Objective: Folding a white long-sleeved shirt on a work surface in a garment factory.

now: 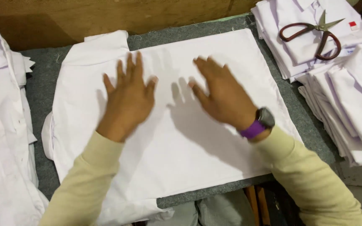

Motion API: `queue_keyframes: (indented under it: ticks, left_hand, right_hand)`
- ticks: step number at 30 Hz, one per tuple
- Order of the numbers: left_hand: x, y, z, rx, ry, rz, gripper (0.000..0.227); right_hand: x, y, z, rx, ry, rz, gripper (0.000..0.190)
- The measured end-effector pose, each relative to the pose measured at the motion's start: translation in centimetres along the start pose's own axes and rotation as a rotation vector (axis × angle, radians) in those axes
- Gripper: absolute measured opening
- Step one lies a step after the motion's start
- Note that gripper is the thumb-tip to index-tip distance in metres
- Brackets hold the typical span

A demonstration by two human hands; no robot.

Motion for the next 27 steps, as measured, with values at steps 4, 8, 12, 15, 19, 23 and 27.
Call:
queue_keyframes:
  ticks: [4, 8, 12, 15, 19, 23, 27]
  left_hand:
    - [-2.5, -2.8, -7.5, 0.273, -0.058, -0.040, 0.069]
    - [0.2, -2.7, -9.1, 0.242, -0.145, 0.050, 0.065]
    - [2.9, -1.2, -11.0, 0.218, -0.237, 0.106, 0.066]
    - [5.1, -0.7, -11.9, 0.144, -0.343, 0.130, 0.065]
    - [8.1, -0.2, -13.0, 0.071, -0.385, 0.177, 0.061]
    - [5.5, 1.5, -15.2, -0.225, -0.481, 0.296, 0.056]
    - [-3.2, -1.1, -19.1, -0.149, -0.413, 0.171, 0.066]
  right_hand:
    - [0.1, -3.9, -6.7, 0.477, -0.139, -0.249, 0.075]
    - [-3.7, -3.0, -8.6, 0.408, -0.114, -0.258, 0.077]
    - [-7.0, 0.1, -9.9, 0.389, -0.214, -0.305, 0.077]
    - [-9.8, 1.5, -11.0, 0.365, -0.284, -0.331, 0.081]
    - [-9.9, 1.7, -11.3, 0.338, -0.285, -0.357, 0.081]
    - [-7.4, 1.9, -12.7, 0.258, -0.184, -0.521, 0.080]
    - [2.8, -1.5, -14.5, 0.117, 0.173, -0.681, 0.072]
Point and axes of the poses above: each hand's wrist, its own z-axis towards the middle knuckle, its own y-axis out of the back of the hand, x = y × z, the point moved 9 cm from there along z, towards the middle knuckle, and after that the axes turned 11 degrees about -x, right-handed, at the moved point
